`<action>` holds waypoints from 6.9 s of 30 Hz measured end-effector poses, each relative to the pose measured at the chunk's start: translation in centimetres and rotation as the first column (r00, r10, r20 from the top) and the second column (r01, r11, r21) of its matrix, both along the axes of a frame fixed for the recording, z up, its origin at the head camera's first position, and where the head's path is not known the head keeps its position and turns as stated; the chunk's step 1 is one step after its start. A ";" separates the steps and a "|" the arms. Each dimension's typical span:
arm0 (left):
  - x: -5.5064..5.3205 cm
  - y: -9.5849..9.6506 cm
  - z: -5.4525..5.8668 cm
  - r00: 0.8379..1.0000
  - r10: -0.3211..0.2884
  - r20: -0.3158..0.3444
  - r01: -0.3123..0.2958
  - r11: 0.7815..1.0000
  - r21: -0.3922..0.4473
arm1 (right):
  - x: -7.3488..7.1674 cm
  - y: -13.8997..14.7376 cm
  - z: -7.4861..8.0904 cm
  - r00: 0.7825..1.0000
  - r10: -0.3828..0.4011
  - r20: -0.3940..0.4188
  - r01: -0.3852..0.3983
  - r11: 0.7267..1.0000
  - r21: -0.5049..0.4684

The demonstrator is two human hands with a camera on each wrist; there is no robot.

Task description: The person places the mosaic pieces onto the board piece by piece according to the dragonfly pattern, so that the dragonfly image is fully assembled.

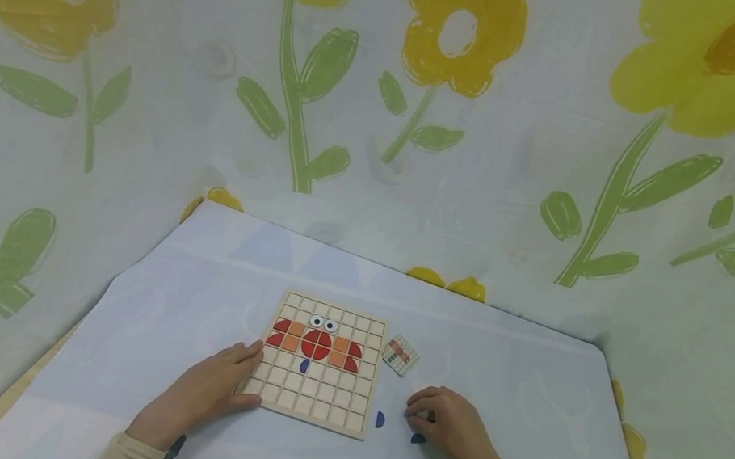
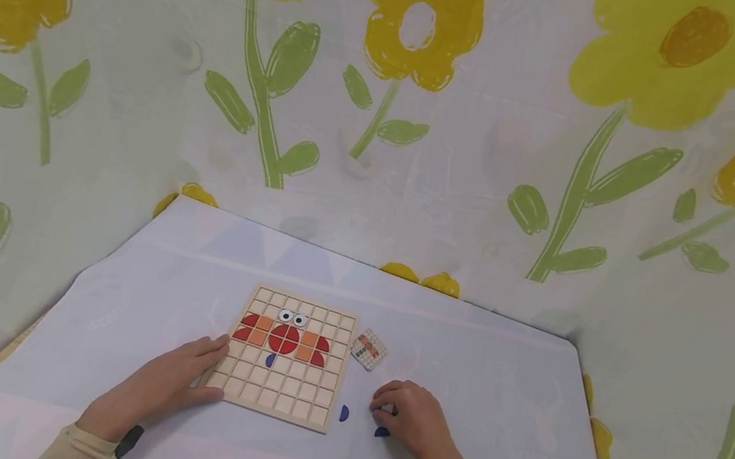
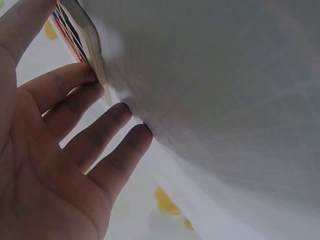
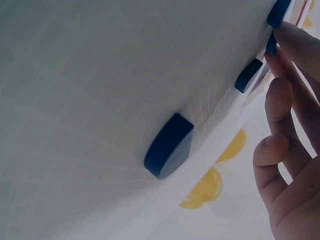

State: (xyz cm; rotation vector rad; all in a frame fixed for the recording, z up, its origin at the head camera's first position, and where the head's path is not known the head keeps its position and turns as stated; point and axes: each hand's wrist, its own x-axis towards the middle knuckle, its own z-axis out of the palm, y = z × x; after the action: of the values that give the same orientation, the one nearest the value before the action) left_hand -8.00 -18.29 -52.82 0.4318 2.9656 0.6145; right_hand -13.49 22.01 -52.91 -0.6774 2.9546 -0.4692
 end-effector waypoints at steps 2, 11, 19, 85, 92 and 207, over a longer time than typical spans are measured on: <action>0.0 0.0 0.0 1.000 0.003 0.002 -0.003 1.000 0.000 | 0.0 0.0 0.0 1.000 -0.001 0.001 0.001 1.000 -0.007; 0.1 0.1 -0.1 1.000 0.018 0.023 -0.018 1.000 -0.002 | -0.1 0.1 0.0 1.000 -0.004 0.007 0.004 1.000 -0.005; 0.1 0.1 -0.1 0.999 0.023 0.028 -0.023 1.000 0.005 | -0.2 0.1 0.2 1.000 0.002 0.023 -0.002 1.000 -0.014; 0.0 -0.3 -0.5 1.000 0.013 -0.002 -0.013 1.000 0.022 | -4.2 -15.1 1.4 0.895 0.397 -0.202 -0.410 0.912 -0.027; -0.1 -0.2 -0.5 1.000 0.011 -0.001 -0.011 1.000 0.012 | -4.1 -16.0 1.3 0.898 0.399 -0.185 -0.404 0.915 0.012; 0.3 0.0 -0.1 0.998 0.043 0.036 -0.043 0.999 0.021 | 1.2 1.6 0.5 0.980 -0.193 0.054 0.190 0.980 0.056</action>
State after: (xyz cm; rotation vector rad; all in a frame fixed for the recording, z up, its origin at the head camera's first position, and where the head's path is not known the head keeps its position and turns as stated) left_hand -7.73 -18.29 -52.90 0.3558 2.9441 0.6518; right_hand -12.26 23.60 -52.38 -0.3687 2.9776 -0.4185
